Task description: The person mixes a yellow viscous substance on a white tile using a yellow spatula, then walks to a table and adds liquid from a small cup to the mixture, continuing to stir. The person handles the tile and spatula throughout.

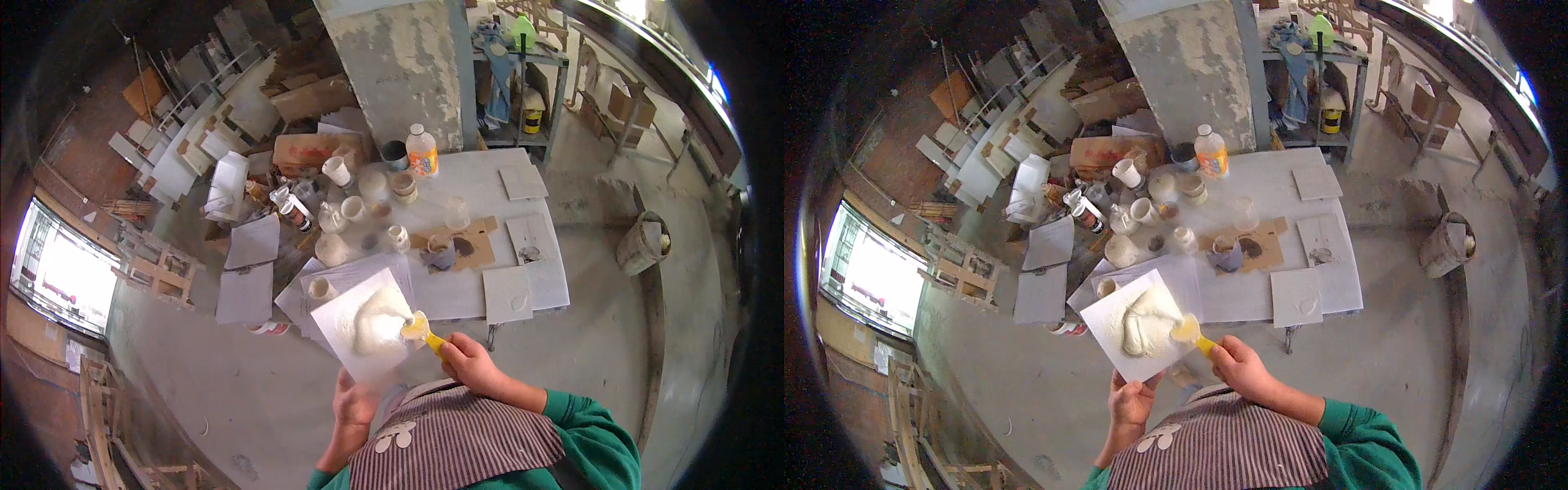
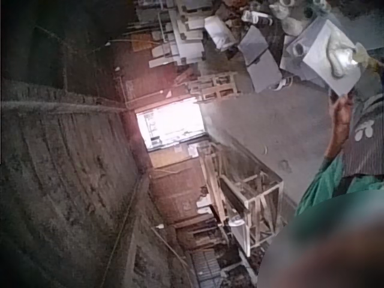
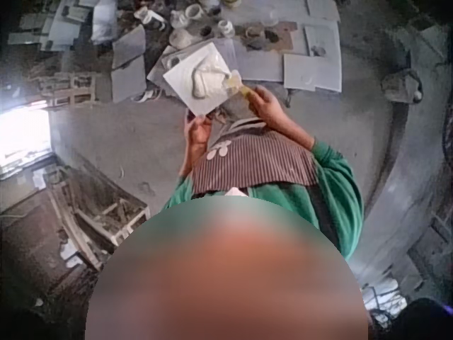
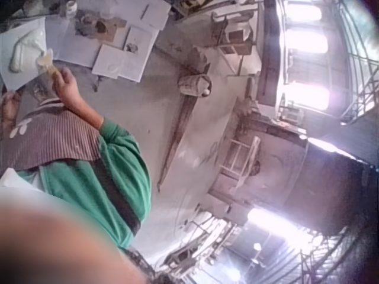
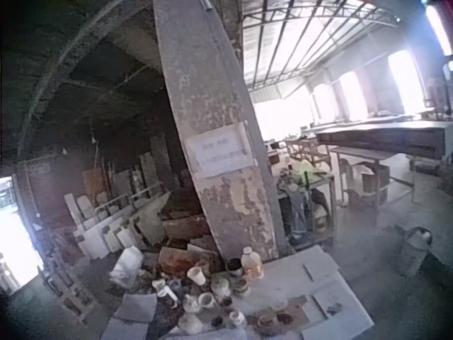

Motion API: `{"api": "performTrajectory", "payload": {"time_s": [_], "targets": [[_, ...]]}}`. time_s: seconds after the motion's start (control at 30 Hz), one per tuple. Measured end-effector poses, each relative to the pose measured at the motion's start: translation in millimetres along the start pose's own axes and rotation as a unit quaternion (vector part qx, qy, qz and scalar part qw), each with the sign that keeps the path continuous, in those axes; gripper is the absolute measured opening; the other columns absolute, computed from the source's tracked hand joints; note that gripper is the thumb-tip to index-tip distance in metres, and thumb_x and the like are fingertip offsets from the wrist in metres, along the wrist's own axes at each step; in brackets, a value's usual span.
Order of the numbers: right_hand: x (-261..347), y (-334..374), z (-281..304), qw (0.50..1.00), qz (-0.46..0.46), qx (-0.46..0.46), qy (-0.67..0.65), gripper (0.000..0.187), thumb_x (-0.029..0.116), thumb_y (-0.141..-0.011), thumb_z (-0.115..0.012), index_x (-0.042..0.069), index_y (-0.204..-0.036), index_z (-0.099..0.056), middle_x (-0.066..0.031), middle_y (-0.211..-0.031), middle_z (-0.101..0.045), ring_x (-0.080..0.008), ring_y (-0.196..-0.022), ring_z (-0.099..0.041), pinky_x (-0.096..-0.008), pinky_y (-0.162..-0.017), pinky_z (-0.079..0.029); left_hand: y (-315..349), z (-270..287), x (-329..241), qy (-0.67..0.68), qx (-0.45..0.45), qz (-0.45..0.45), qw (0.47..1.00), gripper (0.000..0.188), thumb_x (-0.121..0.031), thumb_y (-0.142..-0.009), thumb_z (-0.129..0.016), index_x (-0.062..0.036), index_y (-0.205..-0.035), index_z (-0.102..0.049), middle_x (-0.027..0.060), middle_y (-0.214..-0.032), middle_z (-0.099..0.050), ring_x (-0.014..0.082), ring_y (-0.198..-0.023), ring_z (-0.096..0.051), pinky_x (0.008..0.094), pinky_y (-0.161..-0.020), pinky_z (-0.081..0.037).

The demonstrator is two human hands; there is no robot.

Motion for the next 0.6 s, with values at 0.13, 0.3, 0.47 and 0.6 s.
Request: {"api": "performTrajectory", "payload": {"time_s": [0.13, 0.3, 0.47, 0.6], "targets": [[1.3, -1.0, 7.7, 1.000, 0.004, -0.012, -0.012, 0.020, 0.022, -0.098, -0.049, 0.003, -0.092, -0.051, 0.0019, -0.067, -0.047, -0.0070, -0.057, -0.043, -0.0237, -0.050, -0.037, 4.7, 13.9, -2.2, -0.029, 0.002, 0.005, 1.000, 0.056, 0.004, -0.066, -0.067, -0.0064, -0.121, -0.059, 0.0132, -0.123, -0.060, 0.0336, -0.116, -0.057, 0.0537, -0.097, -0.048], [10.0, -5.4, 19.5, 0.999, 0.033, -0.006, 0.015, 0.018, 0.019, -0.098, -0.050, 0.002, -0.101, -0.052, 0.0024, -0.068, -0.047, -0.0062, -0.058, -0.043, -0.0228, -0.051, -0.037, 8.1, 31.4, -6.0, -0.082, 0.013, 0.023, 0.996, 0.051, 0.003, -0.066, -0.069, -0.0062, -0.115, -0.064, 0.0133, -0.118, -0.063, 0.0343, -0.112, -0.059, 0.0572, -0.095, -0.046], [34.5, -6.9, 32.2, 0.994, 0.044, 0.019, 0.096, 0.018, 0.013, -0.096, -0.051, 0.002, -0.110, -0.054, 0.0033, -0.069, -0.046, -0.0055, -0.059, -0.041, -0.0223, -0.052, -0.036, 6.1, 22.4, -20.9, -0.122, 0.045, 0.051, 0.990, 0.051, 0.003, -0.065, -0.070, -0.0025, -0.115, -0.064, 0.0141, -0.114, -0.065, 0.0312, -0.107, -0.061, 0.0514, -0.093, -0.046], [60.1, -5.3, 37.8, 0.979, 0.032, 0.034, 0.200, 0.017, 0.011, -0.094, -0.052, 0.004, -0.108, -0.058, 0.0012, -0.072, -0.051, -0.0056, -0.061, -0.043, -0.0229, -0.054, -0.039, 3.7, 2.6, -33.0, -0.133, 0.076, 0.073, 0.986, 0.053, 0.000, -0.065, -0.072, 0.0043, -0.116, -0.062, 0.0145, -0.114, -0.065, 0.0244, -0.101, -0.062, 0.0365, -0.092, -0.046]]}}
Point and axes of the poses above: each hand's wrist, its own y-axis away from the middle knuckle, its own z-axis out of the back of the hand, x = y × z, the point moved 3 cm from there along -y, towards the middle knuckle
